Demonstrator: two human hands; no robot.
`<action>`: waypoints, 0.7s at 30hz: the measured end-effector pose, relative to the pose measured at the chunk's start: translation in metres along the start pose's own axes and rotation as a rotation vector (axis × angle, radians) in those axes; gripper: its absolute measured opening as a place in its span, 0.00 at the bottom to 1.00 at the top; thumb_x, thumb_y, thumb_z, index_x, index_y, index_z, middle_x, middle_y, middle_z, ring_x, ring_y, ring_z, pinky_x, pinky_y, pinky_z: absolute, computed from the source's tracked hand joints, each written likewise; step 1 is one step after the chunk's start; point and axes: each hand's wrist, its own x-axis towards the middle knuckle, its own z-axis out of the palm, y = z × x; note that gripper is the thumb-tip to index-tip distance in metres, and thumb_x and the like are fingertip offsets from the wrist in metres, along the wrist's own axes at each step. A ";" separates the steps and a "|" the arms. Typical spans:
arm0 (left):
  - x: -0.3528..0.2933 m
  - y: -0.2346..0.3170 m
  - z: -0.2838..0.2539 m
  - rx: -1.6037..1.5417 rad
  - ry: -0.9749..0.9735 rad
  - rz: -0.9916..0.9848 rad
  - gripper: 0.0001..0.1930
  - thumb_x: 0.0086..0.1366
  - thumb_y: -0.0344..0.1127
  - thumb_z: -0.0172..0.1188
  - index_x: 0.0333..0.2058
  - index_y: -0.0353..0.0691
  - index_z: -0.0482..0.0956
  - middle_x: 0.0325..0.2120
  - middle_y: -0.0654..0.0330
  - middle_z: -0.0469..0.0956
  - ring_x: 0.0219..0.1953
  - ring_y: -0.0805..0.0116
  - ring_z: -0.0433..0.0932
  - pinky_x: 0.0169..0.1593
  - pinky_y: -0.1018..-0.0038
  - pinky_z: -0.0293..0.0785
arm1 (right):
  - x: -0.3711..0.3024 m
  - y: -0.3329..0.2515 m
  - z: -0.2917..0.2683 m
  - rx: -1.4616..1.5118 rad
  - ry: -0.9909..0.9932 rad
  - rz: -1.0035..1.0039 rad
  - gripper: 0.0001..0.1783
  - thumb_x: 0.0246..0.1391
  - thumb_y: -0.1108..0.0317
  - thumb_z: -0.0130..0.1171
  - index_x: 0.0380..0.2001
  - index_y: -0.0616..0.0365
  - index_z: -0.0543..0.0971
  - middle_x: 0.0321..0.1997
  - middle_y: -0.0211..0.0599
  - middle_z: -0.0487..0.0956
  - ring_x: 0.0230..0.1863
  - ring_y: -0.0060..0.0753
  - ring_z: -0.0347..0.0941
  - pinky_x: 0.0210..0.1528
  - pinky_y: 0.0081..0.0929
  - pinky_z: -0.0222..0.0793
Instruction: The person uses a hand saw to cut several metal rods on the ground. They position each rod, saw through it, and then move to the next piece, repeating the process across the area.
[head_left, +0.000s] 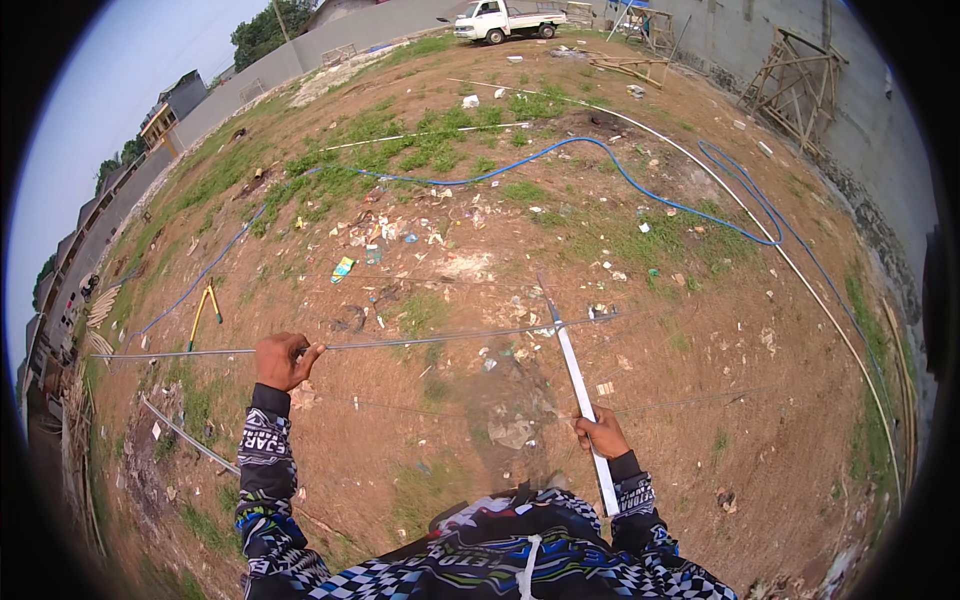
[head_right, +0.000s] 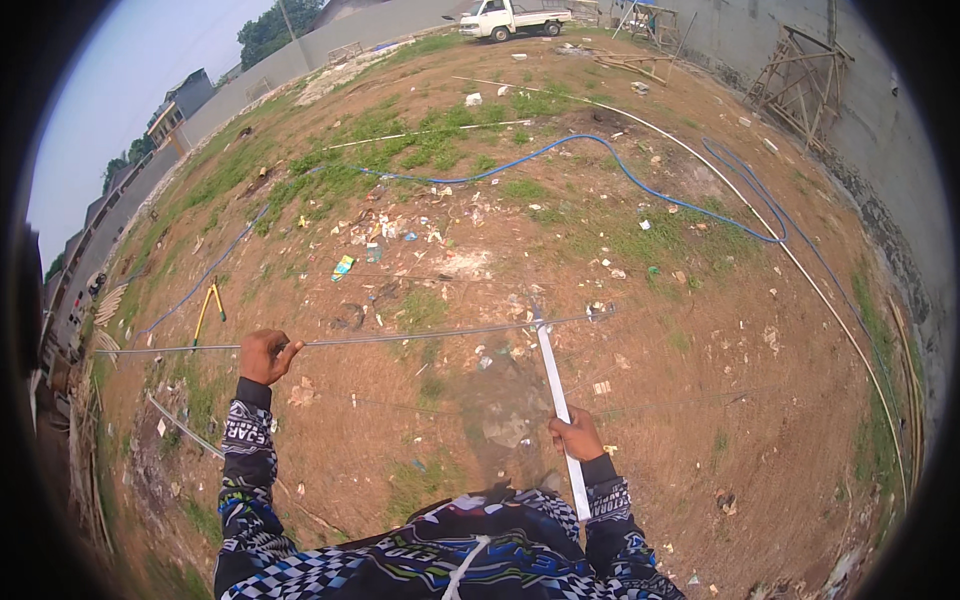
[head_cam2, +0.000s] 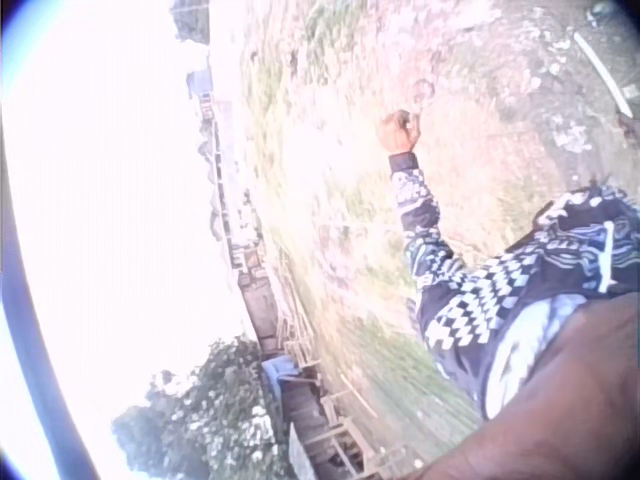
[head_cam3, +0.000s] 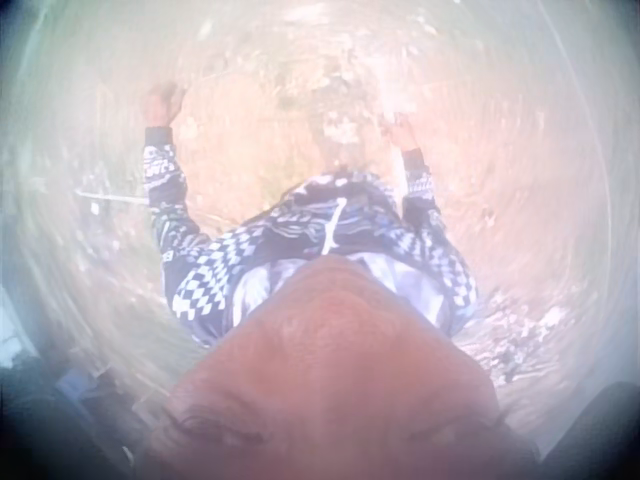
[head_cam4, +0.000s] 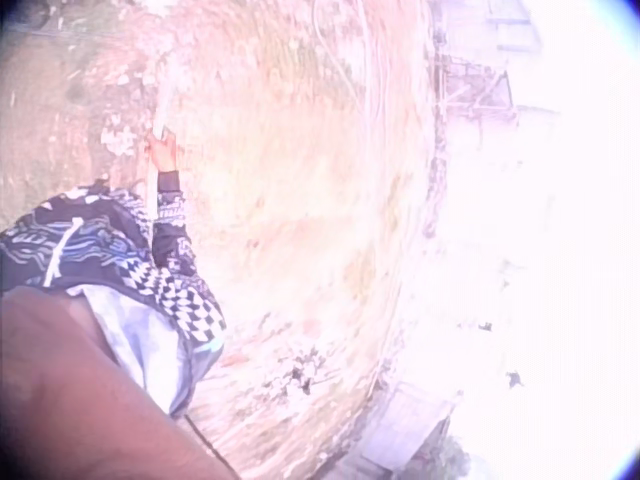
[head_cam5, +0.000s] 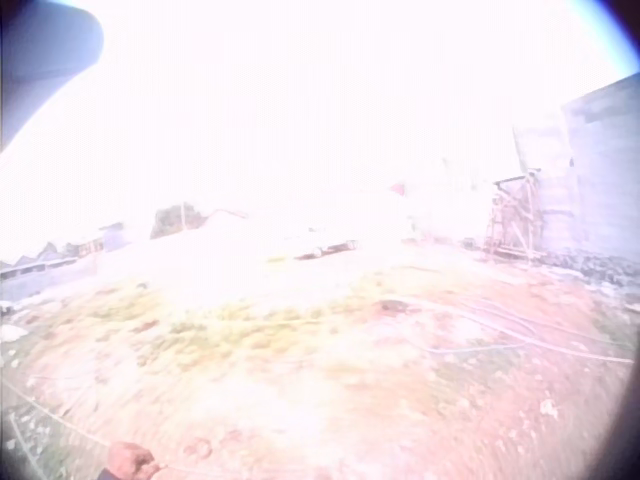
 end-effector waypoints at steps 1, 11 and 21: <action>0.000 0.002 0.006 0.000 -0.013 0.010 0.21 0.57 0.50 0.65 0.16 0.39 0.76 0.11 0.57 0.69 0.15 0.58 0.70 0.22 0.65 0.63 | 0.001 0.011 0.002 0.005 0.030 0.025 0.08 0.53 0.73 0.56 0.36 0.65 0.73 0.19 0.30 0.71 0.13 0.22 0.65 0.15 0.22 0.61; -0.053 0.025 0.065 -0.059 -0.182 0.037 0.20 0.57 0.53 0.65 0.18 0.42 0.79 0.12 0.58 0.74 0.17 0.58 0.75 0.23 0.64 0.69 | -0.017 0.085 0.005 -0.060 0.155 0.201 0.09 0.51 0.69 0.58 0.23 0.63 0.74 0.15 0.31 0.71 0.12 0.23 0.67 0.14 0.25 0.63; -0.111 0.064 0.165 -0.035 -0.518 -0.056 0.21 0.59 0.57 0.61 0.25 0.42 0.83 0.19 0.55 0.80 0.26 0.55 0.80 0.32 0.62 0.75 | -0.005 0.160 -0.047 -0.309 0.191 0.596 0.10 0.52 0.68 0.60 0.24 0.64 0.77 0.17 0.33 0.73 0.15 0.28 0.67 0.17 0.30 0.65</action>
